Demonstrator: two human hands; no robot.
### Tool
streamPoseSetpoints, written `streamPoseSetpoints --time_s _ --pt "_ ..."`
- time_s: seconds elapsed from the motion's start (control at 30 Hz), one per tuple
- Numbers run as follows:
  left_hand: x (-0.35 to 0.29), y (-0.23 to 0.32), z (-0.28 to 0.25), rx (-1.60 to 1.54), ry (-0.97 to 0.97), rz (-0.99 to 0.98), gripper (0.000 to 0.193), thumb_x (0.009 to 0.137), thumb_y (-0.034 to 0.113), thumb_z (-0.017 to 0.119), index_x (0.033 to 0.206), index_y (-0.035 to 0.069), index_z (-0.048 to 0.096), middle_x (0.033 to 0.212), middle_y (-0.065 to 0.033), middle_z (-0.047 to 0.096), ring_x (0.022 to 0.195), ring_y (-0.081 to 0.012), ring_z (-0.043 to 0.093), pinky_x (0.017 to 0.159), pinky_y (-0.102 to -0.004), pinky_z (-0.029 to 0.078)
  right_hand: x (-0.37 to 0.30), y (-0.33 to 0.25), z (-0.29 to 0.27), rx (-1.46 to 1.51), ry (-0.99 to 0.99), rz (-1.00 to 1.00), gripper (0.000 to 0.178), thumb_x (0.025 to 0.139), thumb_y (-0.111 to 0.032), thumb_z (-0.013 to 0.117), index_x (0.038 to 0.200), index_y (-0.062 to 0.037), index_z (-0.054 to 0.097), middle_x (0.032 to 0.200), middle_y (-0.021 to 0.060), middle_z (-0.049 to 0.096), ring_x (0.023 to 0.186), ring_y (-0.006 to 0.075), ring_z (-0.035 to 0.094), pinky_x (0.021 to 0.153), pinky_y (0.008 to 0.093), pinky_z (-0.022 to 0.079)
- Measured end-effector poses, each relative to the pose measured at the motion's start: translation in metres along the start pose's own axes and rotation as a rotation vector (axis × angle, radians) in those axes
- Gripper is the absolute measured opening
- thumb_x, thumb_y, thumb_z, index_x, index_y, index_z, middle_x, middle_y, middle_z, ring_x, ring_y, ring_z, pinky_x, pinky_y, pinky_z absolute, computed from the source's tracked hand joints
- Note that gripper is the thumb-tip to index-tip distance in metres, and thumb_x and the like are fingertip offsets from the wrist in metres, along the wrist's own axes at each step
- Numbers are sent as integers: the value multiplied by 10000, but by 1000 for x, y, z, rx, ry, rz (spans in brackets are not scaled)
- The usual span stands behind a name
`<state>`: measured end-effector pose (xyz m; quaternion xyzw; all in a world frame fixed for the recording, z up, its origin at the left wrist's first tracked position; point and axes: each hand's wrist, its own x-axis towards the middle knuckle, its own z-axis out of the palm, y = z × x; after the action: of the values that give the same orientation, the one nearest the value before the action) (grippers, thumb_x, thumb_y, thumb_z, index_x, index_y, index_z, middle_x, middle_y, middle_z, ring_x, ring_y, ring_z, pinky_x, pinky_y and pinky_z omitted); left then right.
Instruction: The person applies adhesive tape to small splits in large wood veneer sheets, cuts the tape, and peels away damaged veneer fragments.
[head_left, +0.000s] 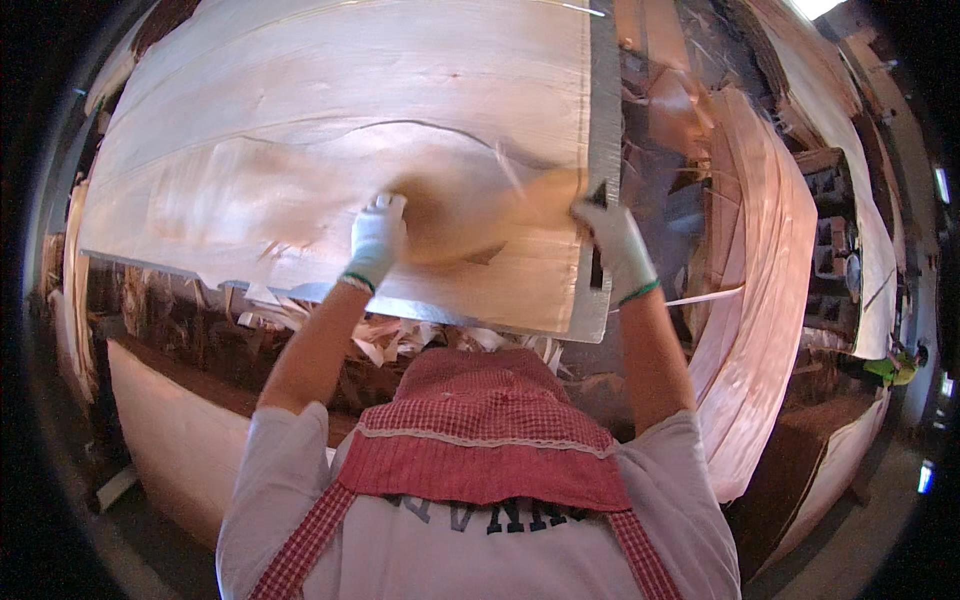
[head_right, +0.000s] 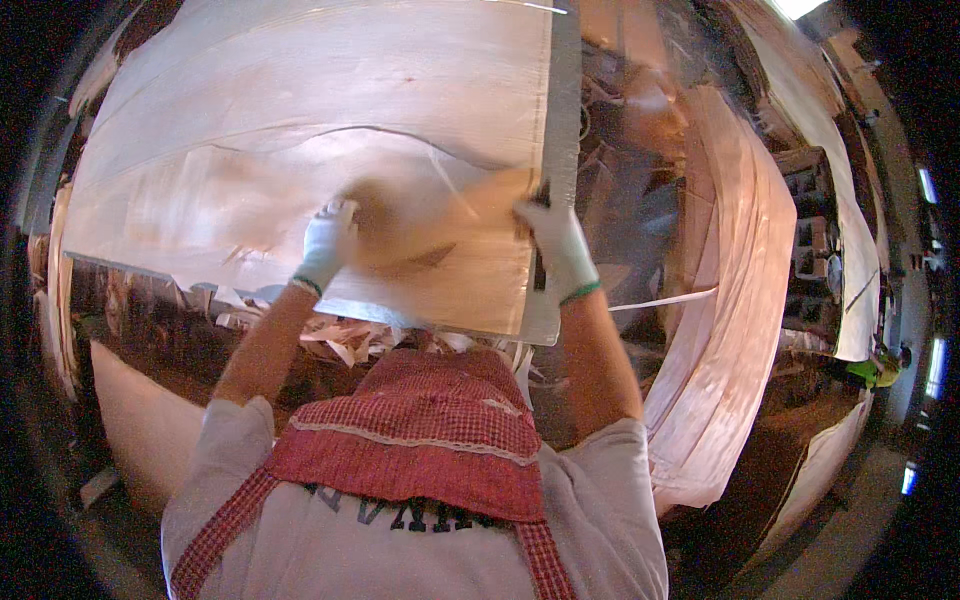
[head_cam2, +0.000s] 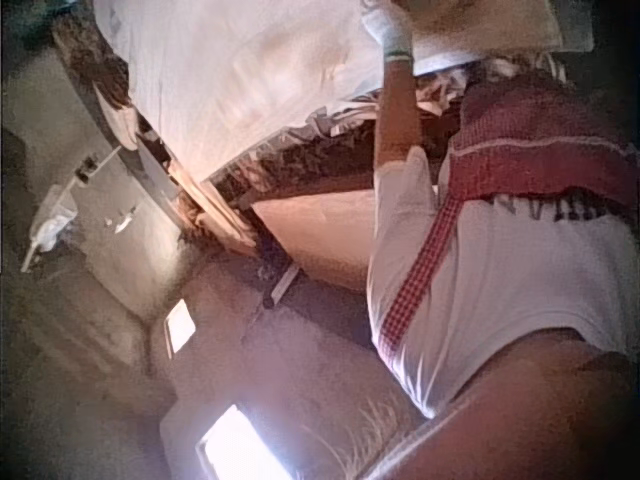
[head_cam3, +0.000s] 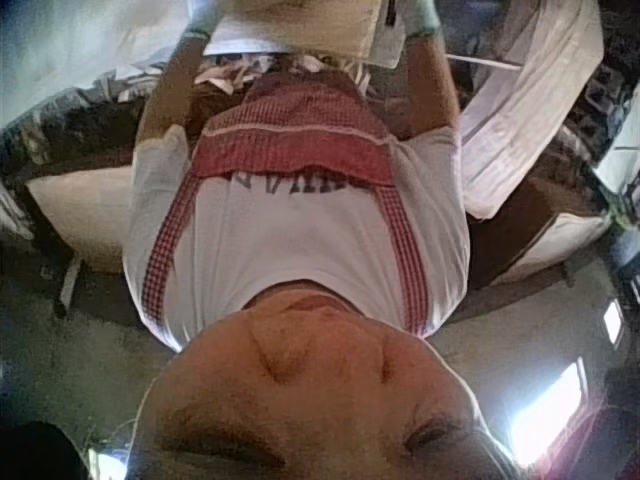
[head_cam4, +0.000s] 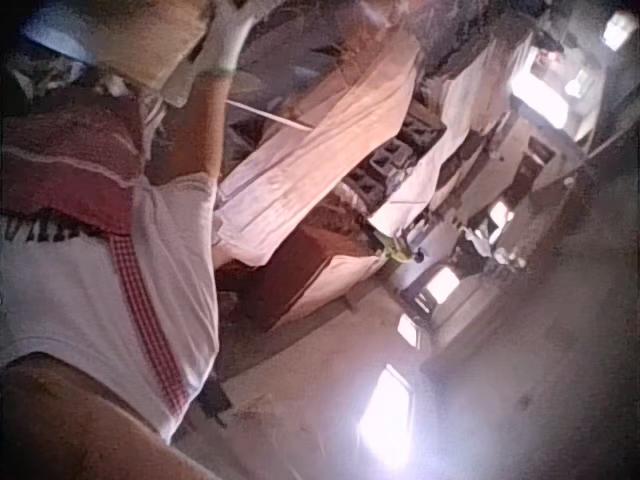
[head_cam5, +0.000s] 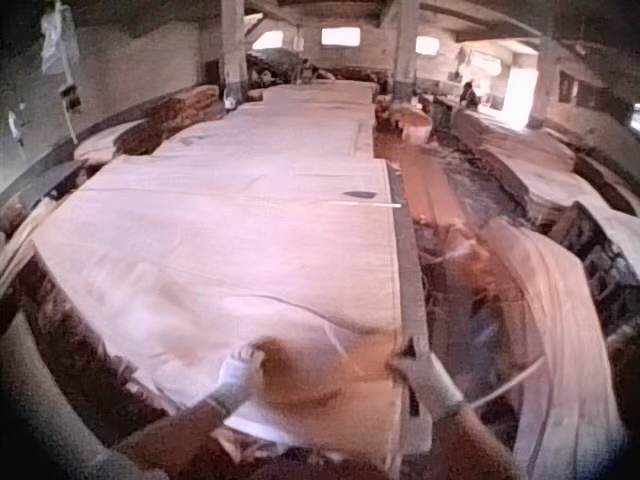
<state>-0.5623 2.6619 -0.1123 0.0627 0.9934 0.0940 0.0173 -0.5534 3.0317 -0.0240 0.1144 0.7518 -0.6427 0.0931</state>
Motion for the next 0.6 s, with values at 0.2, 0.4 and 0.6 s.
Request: streamPoseSetpoints --time_s 0.2,0.4,0.6 --pt "41 -36 -20 -366 -233 53 319 867 83 569 1183 66 603 1084 -188 686 1029 -382 647 867 -453 532 72 -105 45 376 -13 155 200 943 -143 635 1053 20 670 822 94 638 553 101 491 446 197 351" --pt "37 -16 -28 -279 -267 17 415 876 216 643 1249 54 559 1221 -201 619 1083 -351 623 932 -426 500 33 -86 33 367 -82 -85 163 897 -177 697 982 -39 675 724 -5 580 506 59 456 423 203 312" --pt "-21 16 8 -19 30 7 602 834 312 707 1337 54 498 1357 -169 502 1242 -337 495 1046 -434 427 -65 2 -56 -268 417 239 340 990 -277 530 1142 11 628 803 55 638 679 120 569 592 270 452"
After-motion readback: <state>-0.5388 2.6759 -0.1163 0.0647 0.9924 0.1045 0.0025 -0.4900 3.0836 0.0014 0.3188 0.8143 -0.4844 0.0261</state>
